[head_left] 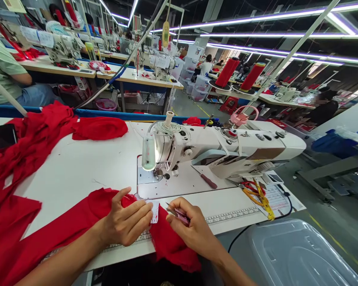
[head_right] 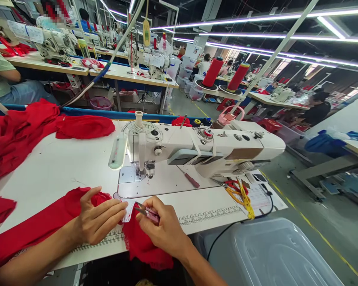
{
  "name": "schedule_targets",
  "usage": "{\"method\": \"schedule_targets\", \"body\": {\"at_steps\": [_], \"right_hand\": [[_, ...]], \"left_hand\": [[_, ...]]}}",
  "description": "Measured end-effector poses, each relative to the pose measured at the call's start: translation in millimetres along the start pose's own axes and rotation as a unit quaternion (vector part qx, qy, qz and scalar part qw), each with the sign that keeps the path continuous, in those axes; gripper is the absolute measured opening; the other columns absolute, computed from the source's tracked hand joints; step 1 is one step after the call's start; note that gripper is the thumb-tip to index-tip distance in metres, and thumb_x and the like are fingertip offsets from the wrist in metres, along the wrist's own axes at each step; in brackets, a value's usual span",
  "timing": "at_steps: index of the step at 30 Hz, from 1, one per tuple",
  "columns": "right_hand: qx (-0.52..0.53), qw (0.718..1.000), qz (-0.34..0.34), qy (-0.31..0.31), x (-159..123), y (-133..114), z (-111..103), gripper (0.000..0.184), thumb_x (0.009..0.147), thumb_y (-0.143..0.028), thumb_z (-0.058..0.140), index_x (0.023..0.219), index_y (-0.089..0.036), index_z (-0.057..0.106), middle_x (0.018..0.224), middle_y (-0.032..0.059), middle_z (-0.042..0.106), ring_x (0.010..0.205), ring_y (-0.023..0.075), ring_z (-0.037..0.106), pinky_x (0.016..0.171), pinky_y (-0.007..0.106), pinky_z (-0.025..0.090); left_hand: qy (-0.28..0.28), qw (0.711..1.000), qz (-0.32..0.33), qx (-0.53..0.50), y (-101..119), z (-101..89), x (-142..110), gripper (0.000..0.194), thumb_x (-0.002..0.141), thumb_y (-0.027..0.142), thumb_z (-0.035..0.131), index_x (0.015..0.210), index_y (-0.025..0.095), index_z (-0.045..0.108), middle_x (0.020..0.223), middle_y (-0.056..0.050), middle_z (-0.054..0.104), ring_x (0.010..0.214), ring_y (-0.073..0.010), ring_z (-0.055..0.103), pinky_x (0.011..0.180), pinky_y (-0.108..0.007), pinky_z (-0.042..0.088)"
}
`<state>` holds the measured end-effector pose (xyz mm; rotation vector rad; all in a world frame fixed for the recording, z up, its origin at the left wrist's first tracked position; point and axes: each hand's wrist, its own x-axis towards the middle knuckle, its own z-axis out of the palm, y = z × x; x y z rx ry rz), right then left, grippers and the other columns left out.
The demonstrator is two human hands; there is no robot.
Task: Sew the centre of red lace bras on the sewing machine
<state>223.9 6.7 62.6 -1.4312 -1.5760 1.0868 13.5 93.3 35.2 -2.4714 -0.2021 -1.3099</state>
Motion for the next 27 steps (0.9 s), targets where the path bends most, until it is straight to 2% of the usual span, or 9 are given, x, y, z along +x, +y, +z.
{"method": "schedule_targets", "body": {"at_steps": [7,11,14,18,21,22,24,25,27], "right_hand": [[-0.193,0.980,-0.038,-0.017,-5.5,2.9,-0.4,0.036,0.099,-0.041,0.049,0.070,-0.022,0.040,0.058,-0.0067,0.038,0.054,0.0105,0.031,0.055,0.025,0.020],[-0.209,0.976,-0.059,-0.014,-0.6,4.1,0.4,0.041,0.100,-0.039,0.048,0.066,-0.022,0.031,0.057,-0.0066,0.035,0.053,0.0108,0.028,0.055,0.027,0.019],[-0.173,0.983,-0.053,0.038,-4.9,5.2,1.6,0.040,0.103,-0.042,0.040,0.068,-0.023,0.032,0.057,-0.0065,0.034,0.051,0.0113,0.029,0.053,0.025,0.023],[-0.204,0.975,-0.054,0.073,-32.1,14.4,20.6,0.026,0.093,-0.049,0.059,0.091,-0.024,0.053,0.064,-0.0043,0.058,0.053,0.0136,0.048,0.055,0.025,0.034],[-0.316,0.938,-0.132,0.055,-49.0,24.2,25.3,0.016,0.086,-0.031,0.066,0.099,-0.023,0.059,0.074,0.0016,0.070,0.059,0.0183,0.061,0.055,0.028,0.036],[-0.342,0.927,-0.146,0.054,-49.4,25.4,19.4,0.008,0.087,-0.022,0.060,0.095,-0.023,0.061,0.072,0.0014,0.070,0.057,0.0180,0.061,0.053,0.028,0.035],[-0.366,0.913,-0.162,0.079,-40.1,22.7,-3.2,0.020,0.086,-0.013,0.052,0.098,-0.024,0.063,0.075,0.0021,0.072,0.060,0.0176,0.063,0.056,0.028,0.039],[-0.386,0.899,-0.167,0.120,-31.3,19.5,-17.3,0.025,0.086,-0.013,0.052,0.105,-0.023,0.065,0.081,0.0044,0.073,0.065,0.0190,0.065,0.059,0.029,0.042],[-0.444,0.865,-0.137,0.189,-9.9,12.0,-43.1,0.028,0.085,-0.010,0.052,0.106,-0.022,0.067,0.085,0.0080,0.074,0.072,0.0215,0.067,0.063,0.030,0.043]], "left_hand": [[0.003,1.000,-0.007,-0.015,2.1,0.6,2.4,0.030,0.097,0.007,0.046,0.077,0.013,0.067,0.082,-0.005,0.080,0.074,-0.0150,0.074,0.119,-0.062,0.021],[0.002,1.000,-0.007,-0.024,2.4,-0.3,2.9,0.029,0.096,0.006,0.046,0.077,0.013,0.066,0.082,-0.006,0.080,0.074,-0.0154,0.074,0.120,-0.060,0.020],[-0.003,1.000,-0.013,-0.020,1.8,-0.3,2.6,0.028,0.097,0.007,0.048,0.076,0.016,0.065,0.082,-0.003,0.080,0.076,-0.0141,0.074,0.120,-0.058,0.020],[-0.010,0.996,-0.087,-0.031,-0.5,3.7,-1.1,0.019,0.094,0.007,0.054,0.089,0.020,0.067,0.080,0.002,0.077,0.077,-0.0128,0.071,0.119,-0.056,0.023],[-0.012,0.980,-0.180,-0.078,-3.4,7.4,-3.4,0.027,0.090,0.001,0.051,0.095,0.022,0.067,0.082,0.001,0.073,0.083,-0.0138,0.069,0.115,-0.052,0.031],[-0.021,0.971,-0.210,-0.111,-4.4,8.0,-3.0,0.027,0.089,0.001,0.050,0.094,0.022,0.066,0.083,0.001,0.072,0.083,-0.0143,0.068,0.113,-0.051,0.033],[-0.080,0.929,-0.293,-0.213,-5.9,7.7,0.5,0.019,0.090,0.007,0.051,0.090,0.021,0.064,0.082,0.001,0.070,0.079,-0.0147,0.065,0.104,-0.044,0.043],[-0.130,0.886,-0.347,-0.278,-6.5,6.9,3.5,0.013,0.090,0.014,0.053,0.086,0.020,0.063,0.079,0.001,0.068,0.075,-0.0146,0.063,0.095,-0.039,0.048],[-0.234,0.755,-0.461,-0.402,-7.0,4.6,10.3,0.015,0.089,0.029,0.057,0.077,0.019,0.059,0.073,0.002,0.061,0.067,-0.0141,0.056,0.072,-0.029,0.049]]}}
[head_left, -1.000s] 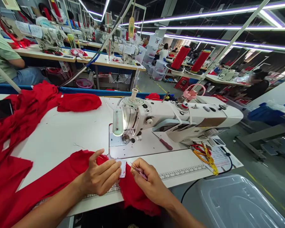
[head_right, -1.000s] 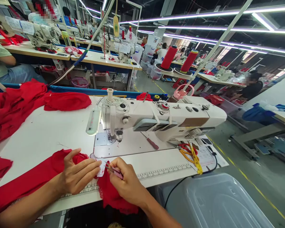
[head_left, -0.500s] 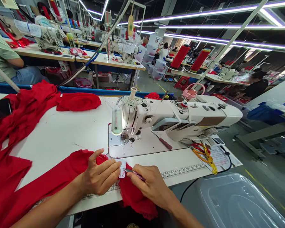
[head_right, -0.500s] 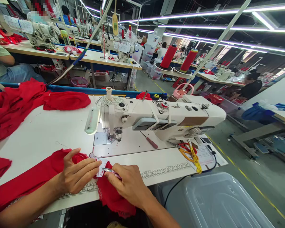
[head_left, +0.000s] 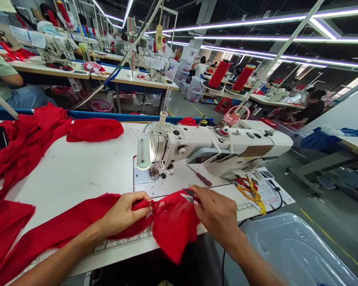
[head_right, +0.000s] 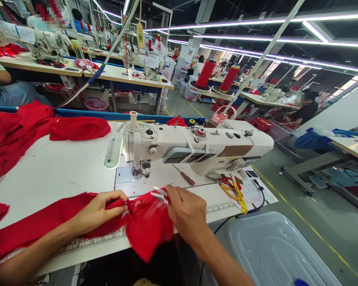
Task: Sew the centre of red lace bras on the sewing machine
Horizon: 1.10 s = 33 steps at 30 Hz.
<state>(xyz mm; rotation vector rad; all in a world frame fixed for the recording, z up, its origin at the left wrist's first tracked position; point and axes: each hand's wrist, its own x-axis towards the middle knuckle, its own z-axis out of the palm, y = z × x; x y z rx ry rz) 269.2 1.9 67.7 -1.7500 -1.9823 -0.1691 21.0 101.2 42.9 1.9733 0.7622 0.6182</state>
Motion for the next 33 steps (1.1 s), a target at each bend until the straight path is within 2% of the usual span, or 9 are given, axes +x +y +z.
{"method": "schedule_targets", "body": {"at_steps": [2,5,9,13,16,19,23,30,33], "right_hand": [[-0.046,0.998,0.039,-0.012,21.9,9.1,-2.6,0.025,0.085,-0.011,0.055,0.105,-0.020,0.068,0.078,0.0089,0.073,0.069,0.0221,0.067,0.064,0.030,0.044],[0.035,0.999,0.010,-0.039,31.5,2.7,5.5,0.031,0.086,-0.010,0.051,0.113,-0.019,0.064,0.080,0.0067,0.074,0.074,0.0217,0.069,0.071,0.030,0.050],[0.215,0.974,-0.048,-0.047,23.2,-22.3,20.1,0.053,0.083,-0.004,0.040,0.130,-0.021,0.058,0.113,0.0078,0.071,0.098,0.0190,0.068,0.083,0.030,0.054],[0.311,0.937,-0.034,-0.153,31.3,-39.0,31.6,0.046,0.093,-0.016,0.048,0.139,-0.021,0.054,0.127,0.0099,0.067,0.112,0.0218,0.065,0.093,0.035,0.053],[0.341,0.913,0.056,-0.216,41.1,-41.3,38.7,0.047,0.087,-0.030,0.068,0.132,-0.020,0.060,0.117,0.0084,0.072,0.103,0.0243,0.068,0.090,0.036,0.053],[0.380,0.894,0.099,-0.217,45.3,-41.2,41.5,0.037,0.082,-0.023,0.068,0.120,-0.021,0.068,0.108,0.0041,0.074,0.097,0.0208,0.068,0.087,0.031,0.051],[0.360,0.902,0.100,-0.218,45.6,-44.7,39.4,0.024,0.082,-0.016,0.060,0.103,-0.020,0.069,0.085,-0.0017,0.070,0.076,0.0149,0.061,0.071,0.025,0.047],[0.379,0.893,0.097,-0.223,44.3,-53.1,44.0,0.026,0.078,-0.012,0.055,0.101,-0.021,0.065,0.080,-0.0049,0.063,0.070,0.0115,0.053,0.064,0.022,0.041],[0.394,0.887,0.096,-0.221,43.9,-53.9,47.5,0.027,0.076,-0.011,0.055,0.099,-0.020,0.065,0.076,-0.0056,0.060,0.067,0.0110,0.051,0.062,0.022,0.039]], "left_hand": [[-0.073,0.984,-0.128,-0.102,5.5,-1.5,1.1,0.028,0.086,0.041,0.061,0.071,0.019,0.053,0.067,0.004,0.053,0.062,-0.0126,0.048,0.058,-0.024,0.040],[-0.069,0.964,-0.194,-0.167,7.4,-3.0,1.4,0.036,0.083,0.048,0.063,0.068,0.019,0.047,0.066,0.005,0.043,0.060,-0.0104,0.037,0.055,-0.023,0.031],[-0.059,0.967,-0.191,-0.157,3.6,-2.5,1.5,0.037,0.080,0.049,0.064,0.067,0.019,0.046,0.067,0.004,0.041,0.062,-0.0112,0.035,0.057,-0.024,0.030],[-0.054,0.976,-0.158,-0.137,0.4,-0.2,1.2,0.032,0.081,0.047,0.061,0.070,0.019,0.052,0.070,0.003,0.045,0.066,-0.0129,0.039,0.060,-0.024,0.033],[-0.048,0.979,-0.154,-0.127,-2.5,1.0,0.5,0.030,0.082,0.045,0.058,0.070,0.019,0.051,0.069,0.003,0.044,0.065,-0.0127,0.038,0.058,-0.024,0.032],[-0.039,0.980,-0.160,-0.108,-5.1,2.2,0.7,0.031,0.080,0.042,0.058,0.065,0.020,0.042,0.065,0.005,0.036,0.063,-0.0117,0.033,0.056,-0.024,0.027],[-0.024,0.982,-0.164,-0.087,-6.1,5.0,1.7,0.024,0.078,0.035,0.055,0.066,0.021,0.041,0.065,0.006,0.037,0.063,-0.0122,0.034,0.056,-0.025,0.026],[0.002,0.986,-0.157,-0.053,-7.7,11.7,-0.7,0.005,0.073,0.024,0.048,0.069,0.020,0.050,0.065,0.005,0.046,0.062,-0.0128,0.039,0.057,-0.026,0.027],[0.011,0.987,-0.154,-0.050,-8.2,12.6,-1.0,0.010,0.072,0.023,0.046,0.073,0.020,0.055,0.068,0.005,0.051,0.064,-0.0136,0.042,0.059,-0.026,0.030]]}}
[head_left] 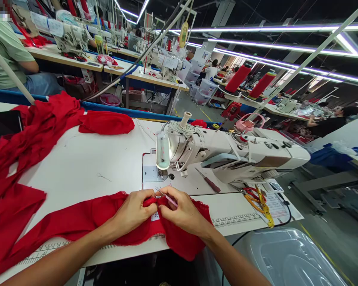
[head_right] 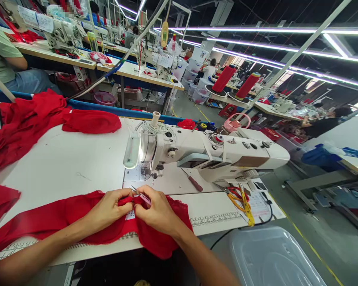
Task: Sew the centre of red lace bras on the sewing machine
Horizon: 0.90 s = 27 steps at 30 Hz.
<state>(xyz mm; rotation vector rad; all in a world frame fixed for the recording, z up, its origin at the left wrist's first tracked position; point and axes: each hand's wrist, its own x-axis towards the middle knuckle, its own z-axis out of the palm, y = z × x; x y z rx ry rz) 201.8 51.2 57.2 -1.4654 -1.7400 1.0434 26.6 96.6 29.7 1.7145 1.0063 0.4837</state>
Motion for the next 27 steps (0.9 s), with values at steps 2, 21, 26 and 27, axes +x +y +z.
{"method": "schedule_targets", "body": {"at_steps": [2,21,26,27], "right_hand": [[0.008,1.000,0.005,-0.003,0.6,1.0,-0.1,0.026,0.077,-0.012,0.056,0.099,-0.020,0.065,0.076,-0.0055,0.060,0.066,0.0108,0.051,0.061,0.022,0.040],[0.081,0.996,0.032,0.014,2.3,-0.1,4.0,0.025,0.074,-0.014,0.057,0.097,-0.020,0.061,0.071,-0.0076,0.047,0.057,0.0077,0.035,0.053,0.021,0.031],[0.053,0.998,0.033,0.008,2.9,1.9,1.9,0.018,0.078,-0.018,0.059,0.096,-0.021,0.061,0.071,-0.0071,0.052,0.058,0.0092,0.043,0.055,0.022,0.035],[0.014,0.999,0.023,0.022,3.9,4.7,-0.9,0.017,0.080,-0.020,0.059,0.097,-0.022,0.061,0.074,-0.0059,0.057,0.062,0.0110,0.050,0.059,0.023,0.039]], "left_hand": [[0.003,1.000,-0.001,-0.001,-0.4,-0.9,0.1,0.010,0.072,0.023,0.047,0.074,0.020,0.056,0.068,0.004,0.052,0.064,-0.0140,0.044,0.060,-0.026,0.031],[0.036,0.999,0.015,0.009,-3.1,3.5,-1.5,0.011,0.079,0.028,0.045,0.070,0.021,0.047,0.068,0.004,0.046,0.066,-0.0145,0.040,0.061,-0.026,0.033],[0.043,0.999,0.013,0.026,-0.4,-0.6,-1.3,0.013,0.081,0.028,0.045,0.073,0.021,0.049,0.070,0.004,0.049,0.066,-0.0144,0.043,0.061,-0.026,0.034],[0.038,0.999,0.012,0.030,0.0,-2.4,-1.3,0.015,0.083,0.030,0.045,0.072,0.021,0.049,0.068,0.005,0.049,0.065,-0.0142,0.044,0.060,-0.026,0.034]]}}
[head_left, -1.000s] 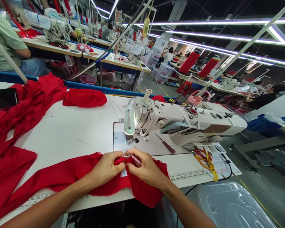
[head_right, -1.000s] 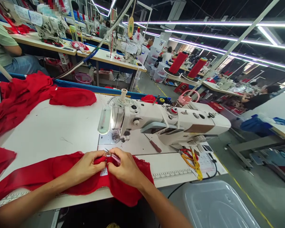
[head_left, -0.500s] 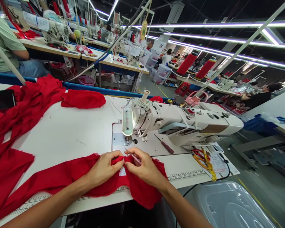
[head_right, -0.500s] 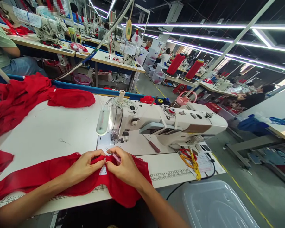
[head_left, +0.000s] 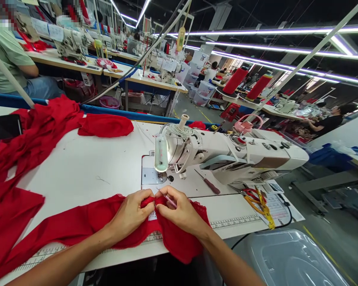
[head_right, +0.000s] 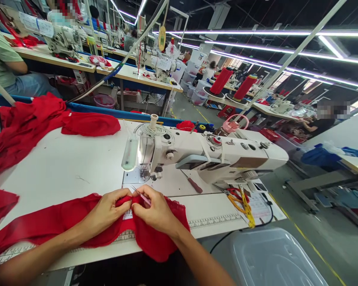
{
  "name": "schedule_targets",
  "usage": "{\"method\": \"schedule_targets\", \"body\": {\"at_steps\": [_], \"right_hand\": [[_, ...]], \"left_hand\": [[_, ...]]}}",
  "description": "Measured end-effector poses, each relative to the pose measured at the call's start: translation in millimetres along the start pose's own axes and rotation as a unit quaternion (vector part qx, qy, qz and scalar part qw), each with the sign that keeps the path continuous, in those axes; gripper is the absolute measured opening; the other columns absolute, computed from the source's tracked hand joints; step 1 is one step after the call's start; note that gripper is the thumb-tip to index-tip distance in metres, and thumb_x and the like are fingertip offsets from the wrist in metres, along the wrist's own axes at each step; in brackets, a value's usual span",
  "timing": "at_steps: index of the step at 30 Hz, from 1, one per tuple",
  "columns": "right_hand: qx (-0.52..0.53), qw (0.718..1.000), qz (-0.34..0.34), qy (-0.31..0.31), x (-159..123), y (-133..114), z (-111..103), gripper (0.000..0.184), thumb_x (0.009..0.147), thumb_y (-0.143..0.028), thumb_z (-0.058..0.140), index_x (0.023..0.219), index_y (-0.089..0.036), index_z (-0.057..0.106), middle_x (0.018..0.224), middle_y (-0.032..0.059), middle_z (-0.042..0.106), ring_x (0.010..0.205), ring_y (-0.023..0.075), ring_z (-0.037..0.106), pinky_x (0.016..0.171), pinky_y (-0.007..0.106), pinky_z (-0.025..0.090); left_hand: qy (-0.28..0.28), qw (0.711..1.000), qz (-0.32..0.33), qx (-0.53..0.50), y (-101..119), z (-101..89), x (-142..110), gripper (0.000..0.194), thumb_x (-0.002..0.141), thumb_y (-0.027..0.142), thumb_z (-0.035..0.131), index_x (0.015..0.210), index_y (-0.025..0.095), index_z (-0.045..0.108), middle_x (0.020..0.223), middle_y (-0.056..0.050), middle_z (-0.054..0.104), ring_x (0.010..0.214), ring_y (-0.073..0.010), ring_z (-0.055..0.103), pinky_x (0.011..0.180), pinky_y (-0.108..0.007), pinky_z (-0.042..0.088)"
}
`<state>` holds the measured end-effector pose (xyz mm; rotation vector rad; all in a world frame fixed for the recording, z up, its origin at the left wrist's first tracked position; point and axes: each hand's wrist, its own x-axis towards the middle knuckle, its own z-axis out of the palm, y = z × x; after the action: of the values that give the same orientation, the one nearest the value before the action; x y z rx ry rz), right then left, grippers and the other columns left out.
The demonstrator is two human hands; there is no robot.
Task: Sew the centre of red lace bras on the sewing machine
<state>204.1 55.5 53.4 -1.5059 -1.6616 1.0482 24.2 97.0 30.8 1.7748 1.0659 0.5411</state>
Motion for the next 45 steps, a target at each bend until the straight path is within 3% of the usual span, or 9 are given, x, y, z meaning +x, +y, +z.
{"method": "schedule_targets", "body": {"at_steps": [4,7,10,15,19,23,29,34,45], "right_hand": [[-0.212,0.973,-0.048,0.083,7.1,15.5,-17.7,0.024,0.088,-0.023,0.058,0.112,-0.024,0.062,0.105,0.0033,0.072,0.095,0.0218,0.066,0.083,0.032,0.048],[-0.316,0.937,-0.070,0.130,4.6,24.4,-23.6,0.032,0.090,-0.018,0.053,0.121,-0.022,0.059,0.113,0.0083,0.072,0.101,0.0247,0.068,0.080,0.033,0.050],[-0.329,0.920,-0.107,0.184,-10.5,25.5,-11.3,0.029,0.093,-0.013,0.044,0.117,-0.020,0.059,0.102,0.0079,0.073,0.091,0.0216,0.069,0.070,0.028,0.048],[-0.324,0.927,-0.154,0.106,-28.2,31.1,13.5,0.027,0.087,-0.004,0.040,0.100,-0.019,0.059,0.087,0.0057,0.068,0.078,0.0198,0.063,0.065,0.028,0.042],[-0.331,0.931,-0.149,0.039,-11.6,49.5,-8.1,0.018,0.089,-0.010,0.050,0.101,-0.019,0.061,0.090,0.0060,0.070,0.080,0.0204,0.063,0.067,0.028,0.042],[-0.306,0.939,-0.155,0.010,0.7,51.9,-32.5,0.011,0.093,-0.015,0.054,0.098,-0.022,0.061,0.083,0.0004,0.070,0.073,0.0163,0.063,0.064,0.025,0.041],[-0.305,0.938,-0.165,0.023,-8.9,40.1,-12.3,0.035,0.095,-0.009,0.044,0.121,-0.021,0.064,0.093,0.0048,0.065,0.076,0.0155,0.061,0.062,0.024,0.043],[-0.395,0.908,-0.135,0.017,-5.7,48.0,-14.3,0.040,0.096,-0.028,0.058,0.137,-0.029,0.061,0.094,0.0044,0.067,0.072,0.0150,0.062,0.054,0.023,0.038],[-0.410,0.904,-0.123,0.008,-7.3,43.4,-22.6,0.061,0.088,-0.064,0.064,0.139,-0.030,0.059,0.100,0.0051,0.068,0.078,0.0181,0.066,0.058,0.025,0.044]], "left_hand": [[-0.027,0.999,-0.004,0.028,-2.9,-4.4,-0.1,0.025,0.088,0.038,0.051,0.070,0.021,0.051,0.064,0.005,0.050,0.061,-0.0152,0.048,0.058,-0.027,0.037],[0.101,0.984,0.069,0.127,-6.6,-3.0,-1.6,0.018,0.090,0.034,0.056,0.099,0.019,0.060,0.091,-0.004,0.063,0.083,-0.0225,0.059,0.075,-0.035,0.048],[0.233,0.907,0.222,0.272,-7.4,-1.1,-5.8,0.024,0.095,0.022,0.052,0.117,0.016,0.058,0.115,-0.014,0.062,0.104,-0.0277,0.059,0.089,-0.043,0.052],[0.078,0.852,0.351,0.380,-15.7,4.9,-19.8,0.029,0.098,0.004,0.037,0.113,0.013,0.060,0.116,-0.012,0.067,0.107,-0.0215,0.064,0.093,-0.035,0.057],[0.109,0.825,0.340,0.439,-33.4,17.5,-28.2,0.042,0.093,-0.002,0.035,0.126,0.011,0.057,0.132,-0.017,0.063,0.127,-0.0304,0.057,0.103,-0.051,0.052],[0.136,0.822,0.327,0.446,-33.3,26.5,-28.3,0.033,0.094,0.004,0.042,0.122,0.008,0.060,0.129,-0.021,0.064,0.121,-0.0344,0.062,0.096,-0.052,0.056],[0.110,0.843,0.304,0.430,-19.2,21.9,-23.5,0.023,0.098,0.015,0.048,0.113,0.012,0.065,0.126,-0.019,0.065,0.116,-0.0311,0.063,0.094,-0.046,0.057],[0.118,0.848,0.292,0.427,-24.5,20.2,-25.1,0.025,0.100,0.018,0.047,0.116,0.016,0.066,0.131,-0.015,0.063,0.122,-0.0304,0.058,0.100,-0.047,0.052],[0.111,0.863,0.268,0.413,-25.5,20.0,-25.8,0.040,0.103,0.027,0.042,0.140,0.018,0.056,0.135,-0.012,0.064,0.123,-0.0271,0.057,0.102,-0.043,0.047]]}}
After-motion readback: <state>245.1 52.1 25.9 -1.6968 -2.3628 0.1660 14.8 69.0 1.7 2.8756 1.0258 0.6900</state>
